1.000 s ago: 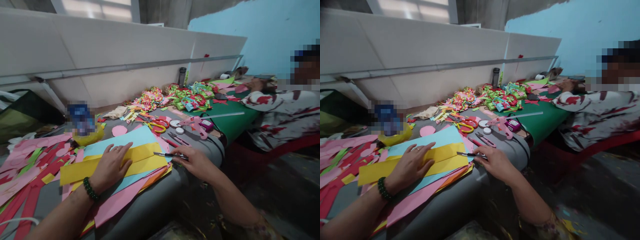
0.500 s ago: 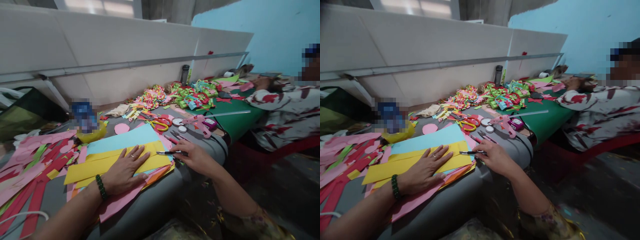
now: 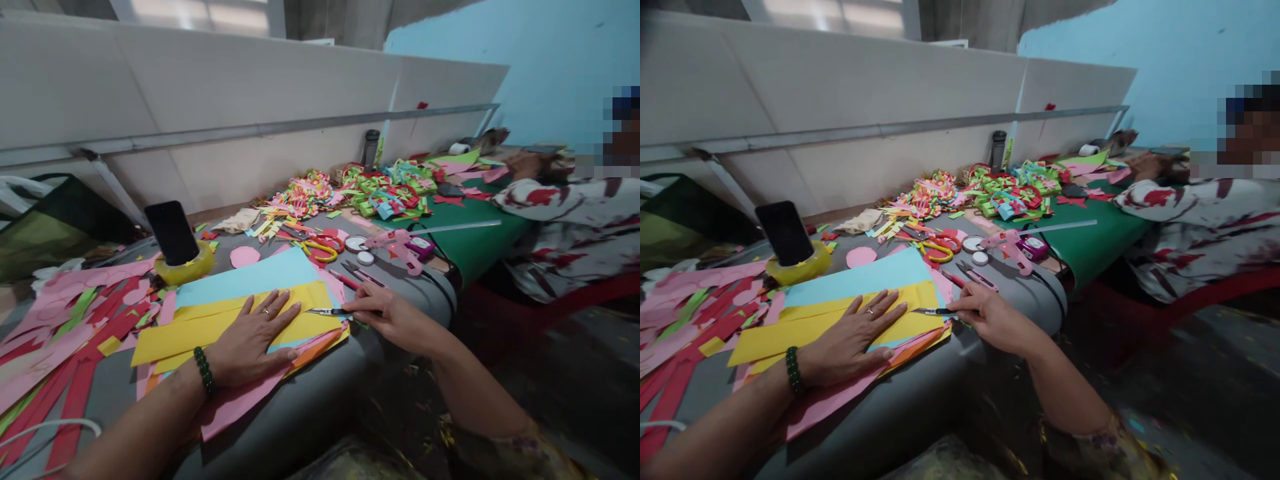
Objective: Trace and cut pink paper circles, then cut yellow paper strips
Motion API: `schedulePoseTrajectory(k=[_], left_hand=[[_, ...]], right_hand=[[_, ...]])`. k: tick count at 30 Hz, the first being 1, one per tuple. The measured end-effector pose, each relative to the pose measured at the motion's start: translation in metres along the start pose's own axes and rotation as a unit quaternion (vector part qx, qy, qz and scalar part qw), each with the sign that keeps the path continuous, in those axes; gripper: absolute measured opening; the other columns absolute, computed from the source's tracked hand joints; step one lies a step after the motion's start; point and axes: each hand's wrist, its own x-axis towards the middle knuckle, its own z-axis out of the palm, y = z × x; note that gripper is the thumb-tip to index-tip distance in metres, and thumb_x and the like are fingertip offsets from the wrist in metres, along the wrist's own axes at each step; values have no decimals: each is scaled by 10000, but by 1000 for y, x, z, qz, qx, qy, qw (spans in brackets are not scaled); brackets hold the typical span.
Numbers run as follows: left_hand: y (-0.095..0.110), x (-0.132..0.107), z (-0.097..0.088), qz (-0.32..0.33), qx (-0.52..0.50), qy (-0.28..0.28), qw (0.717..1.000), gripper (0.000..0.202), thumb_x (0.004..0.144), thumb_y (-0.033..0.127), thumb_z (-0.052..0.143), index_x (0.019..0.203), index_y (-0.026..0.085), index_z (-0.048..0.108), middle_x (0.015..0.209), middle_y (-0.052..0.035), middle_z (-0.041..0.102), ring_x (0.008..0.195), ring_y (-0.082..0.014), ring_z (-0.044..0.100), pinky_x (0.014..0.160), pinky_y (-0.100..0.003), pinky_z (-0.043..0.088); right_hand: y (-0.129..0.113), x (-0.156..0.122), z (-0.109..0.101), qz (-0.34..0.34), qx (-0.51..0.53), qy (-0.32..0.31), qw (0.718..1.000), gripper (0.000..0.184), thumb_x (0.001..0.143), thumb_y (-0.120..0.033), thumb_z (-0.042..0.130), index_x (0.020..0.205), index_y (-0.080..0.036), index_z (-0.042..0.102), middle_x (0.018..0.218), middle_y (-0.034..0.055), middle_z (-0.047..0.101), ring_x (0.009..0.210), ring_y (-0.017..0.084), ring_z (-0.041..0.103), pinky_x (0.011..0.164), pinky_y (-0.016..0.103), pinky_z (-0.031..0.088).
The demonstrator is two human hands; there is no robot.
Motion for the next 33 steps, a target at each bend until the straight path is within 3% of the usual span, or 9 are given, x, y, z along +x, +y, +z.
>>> schedulePoseTrajectory(k=[13, 24, 33], left_hand=[[1, -1, 0, -6, -3, -5, 1000, 749, 861, 660, 285, 1470, 269, 89, 1542, -66, 66, 1410, -289, 45, 1091, -590, 63], [9, 4, 1, -38, 14, -10, 999, 767, 856, 686, 215, 1471, 247, 85, 1541, -41, 37, 1413, -258, 18, 1112, -547, 53], [7, 1, 4, -37, 15, -5, 999, 783, 844, 702, 213, 1469, 251, 77, 1541, -35, 31, 1413, -257, 13, 1106, -563, 45]], right_hand=[[-17, 1, 8, -1, 10, 13, 1000, 241, 882, -231, 508, 998, -254, 717, 849, 40, 544, 792, 156, 541, 706, 263, 452], [-10, -1, 19, 6, 24, 15, 1000, 243, 889, -218, 509, 1024, -243, 709, 853, 50, 506, 785, 158, 526, 699, 284, 434], [-29, 3, 27, 21, 25, 6, 999, 261, 897, -212, 494, 1055, -231, 701, 866, 43, 503, 771, 141, 534, 683, 267, 421]])
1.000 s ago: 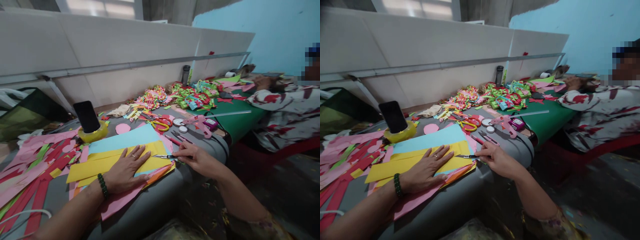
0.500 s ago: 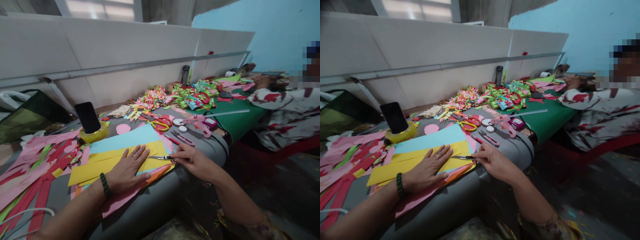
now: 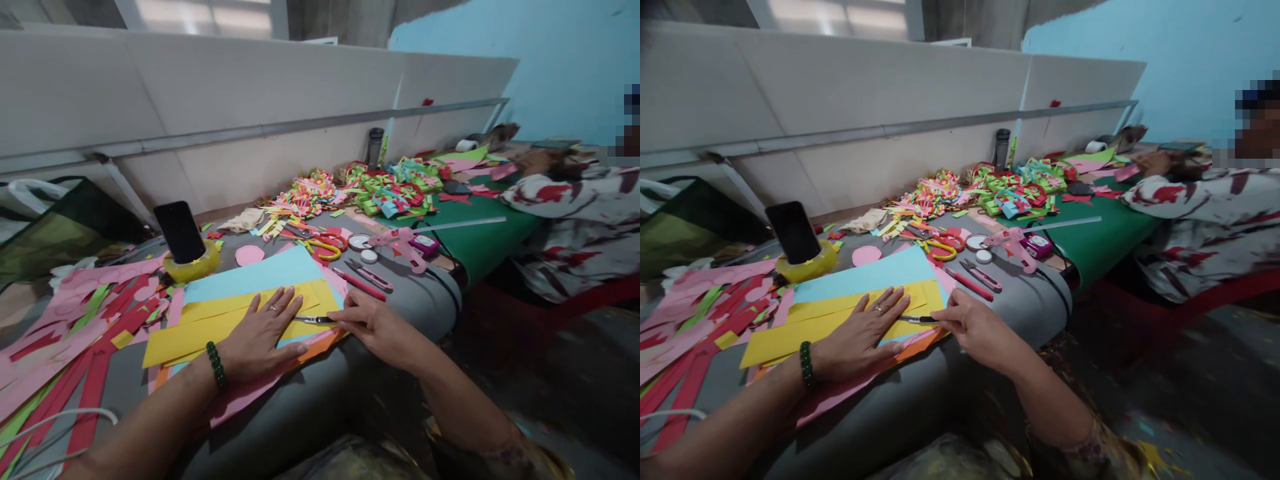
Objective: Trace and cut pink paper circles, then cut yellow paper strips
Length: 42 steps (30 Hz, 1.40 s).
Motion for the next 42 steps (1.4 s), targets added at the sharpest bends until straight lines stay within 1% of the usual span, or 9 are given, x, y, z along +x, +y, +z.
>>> schedulePoseTrajectory(k=[5, 10, 14, 17, 20, 24, 34, 38, 42], left_hand=[[7, 7, -3, -13, -27, -6, 1000, 811, 839, 712, 195, 1471, 214, 95, 1542, -54, 40, 1413, -250, 3, 1109, -553, 40], [13, 12, -14, -26, -76, -8, 997, 810, 849, 700, 150, 1474, 195, 48, 1546, -76, 11, 1411, -241, -16, 1111, -528, 112], [0, -12, -20, -35, -11, -18, 999, 762, 861, 680, 192, 1470, 228, 118, 1545, -56, 24, 1411, -251, 9, 1113, -535, 65], [-11, -31, -14, -45, 5, -36, 998, 776, 858, 681, 219, 1472, 223, 92, 1540, -57, 21, 1410, -256, 5, 1112, -539, 59], [-16, -39, -5, -44, 11, -23, 999, 809, 846, 691, 249, 1473, 220, 49, 1539, -57, 10, 1411, -258, 0, 1112, -542, 54], [-16, -38, 2, -33, 21, -5, 999, 801, 845, 690, 261, 1473, 239, 49, 1541, -50, 23, 1412, -266, 12, 1109, -554, 53], [-18, -40, 3, -29, 17, 10, 999, 802, 844, 688, 279, 1471, 241, 53, 1539, -63, 20, 1410, -280, 25, 1106, -555, 38], [-13, -36, -3, -42, -1, -14, 999, 809, 844, 698, 237, 1472, 216, 73, 1538, -64, 23, 1410, -263, 4, 1110, -545, 49], [1, -19, -6, -73, -33, -27, 996, 841, 842, 707, 172, 1471, 155, 86, 1540, -85, 15, 1408, -260, -23, 1115, -523, 94]], right_hand=[[6, 0, -1, 15, 8, 8, 1000, 260, 890, -241, 515, 1079, -256, 692, 858, 38, 517, 764, 141, 535, 684, 268, 421], [15, 0, -3, 22, 32, 11, 999, 250, 881, -256, 530, 1069, -258, 696, 817, 29, 528, 741, 143, 546, 674, 269, 426], [17, 0, -4, 21, 25, 15, 999, 247, 874, -263, 538, 1061, -252, 699, 836, 36, 534, 751, 149, 550, 677, 275, 425], [17, 0, -3, 21, 21, 12, 999, 260, 880, -275, 530, 1082, -247, 691, 839, 38, 533, 745, 149, 550, 674, 276, 425], [13, 1, -1, 27, 5, 12, 1000, 266, 883, -274, 523, 1090, -261, 688, 839, 36, 521, 747, 149, 546, 677, 276, 421], [4, 0, -1, 25, -17, 0, 1000, 272, 895, -261, 498, 1087, -269, 690, 843, 36, 503, 751, 147, 540, 663, 268, 410], [-16, -2, 8, 14, -52, -1, 999, 280, 905, -256, 478, 1086, -296, 687, 896, 46, 529, 751, 142, 531, 692, 265, 417], [-12, -4, 4, 12, -22, 9, 1000, 285, 907, -260, 468, 1096, -272, 681, 878, 48, 520, 769, 149, 533, 686, 266, 425], [0, -5, -1, 19, -3, 35, 999, 282, 893, -259, 486, 1092, -255, 686, 844, 46, 510, 756, 157, 525, 678, 277, 430]])
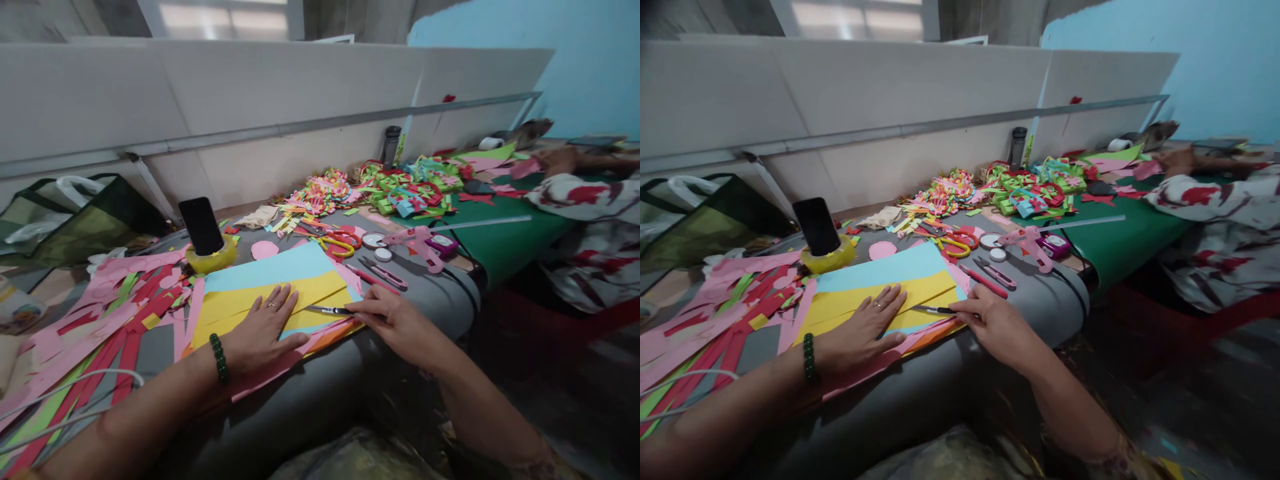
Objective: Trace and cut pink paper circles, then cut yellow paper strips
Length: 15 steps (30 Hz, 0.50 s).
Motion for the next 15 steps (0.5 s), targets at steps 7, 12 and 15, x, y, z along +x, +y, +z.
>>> schedulePoseTrajectory(k=[7, 12, 15], left_hand=[[2, 2, -4, 7, 16, 17, 1000, 832, 844, 702, 172, 1472, 163, 88, 1542, -84, 16, 1410, -263, -13, 1112, -535, 73], [-22, -22, -5, 13, 43, 0, 999, 790, 852, 687, 224, 1472, 219, 81, 1538, -61, 21, 1411, -254, 4, 1112, -537, 46], [-29, -27, 0, 19, 41, 18, 999, 800, 848, 686, 256, 1472, 225, 59, 1539, -62, 18, 1411, -262, 4, 1112, -541, 40]], right_hand=[[10, 0, -1, 26, 3, -2, 1000, 280, 888, -276, 497, 1089, -248, 691, 821, 41, 511, 729, 161, 538, 686, 296, 434], [12, 1, 1, 13, -13, -9, 1000, 282, 885, -247, 493, 1083, -240, 694, 824, 44, 498, 725, 153, 532, 663, 279, 431], [10, 2, 3, 7, -18, -8, 1000, 287, 885, -237, 490, 1092, -259, 687, 824, 40, 491, 730, 150, 524, 656, 271, 427]])
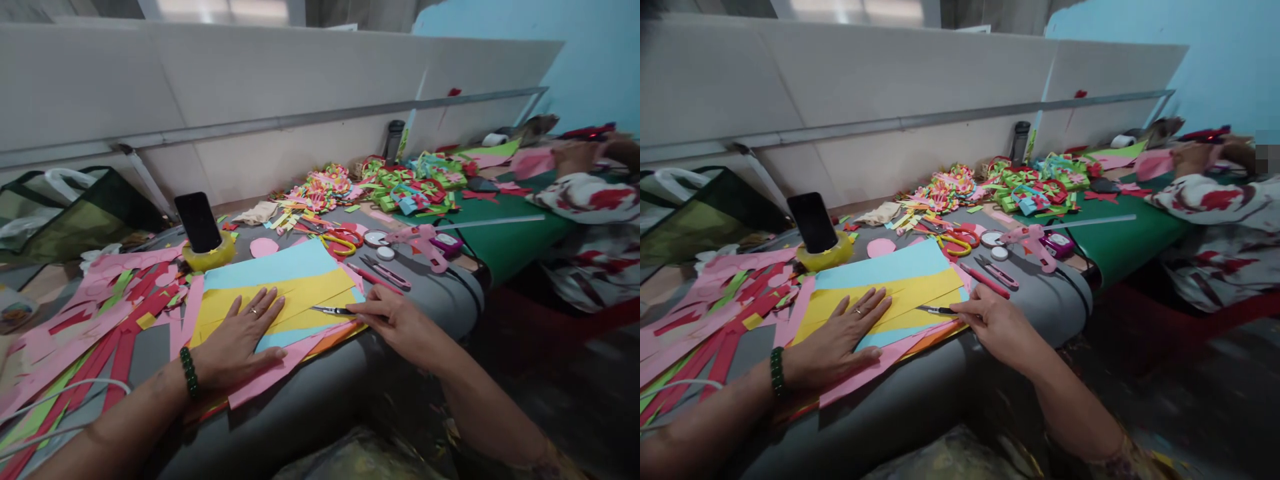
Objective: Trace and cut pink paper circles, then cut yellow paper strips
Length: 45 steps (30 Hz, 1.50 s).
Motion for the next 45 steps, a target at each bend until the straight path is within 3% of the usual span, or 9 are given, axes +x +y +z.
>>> schedulePoseTrajectory(k=[25, 38, 45], left_hand=[[5, 7, 7, 1, -5, 23, 1000, 808, 839, 700, 261, 1471, 233, 74, 1536, -71, 22, 1408, -285, 10, 1104, -555, 52], [8, 8, 3, -6, -12, 18, 1000, 850, 817, 729, 256, 1472, 213, 92, 1538, -72, 25, 1410, -280, 3, 1102, -564, 53], [-23, -27, -19, 8, 1, -13, 1000, 862, 793, 730, 348, 1465, 296, 27, 1544, -51, -4, 1409, -291, -7, 1097, -560, 3]], right_hand=[[-36, -7, 10, -19, -20, -40, 999, 286, 919, -263, 457, 1100, -327, 669, 881, 39, 524, 750, 148, 525, 684, 272, 421], [-60, -3, 19, -39, -28, -81, 996, 293, 937, -263, 418, 1089, -293, 667, 875, 37, 512, 759, 139, 532, 668, 253, 405], [-54, -3, 17, -36, -15, -74, 996, 284, 927, -249, 437, 1084, -288, 670, 871, 41, 514, 759, 143, 526, 673, 259, 407]])
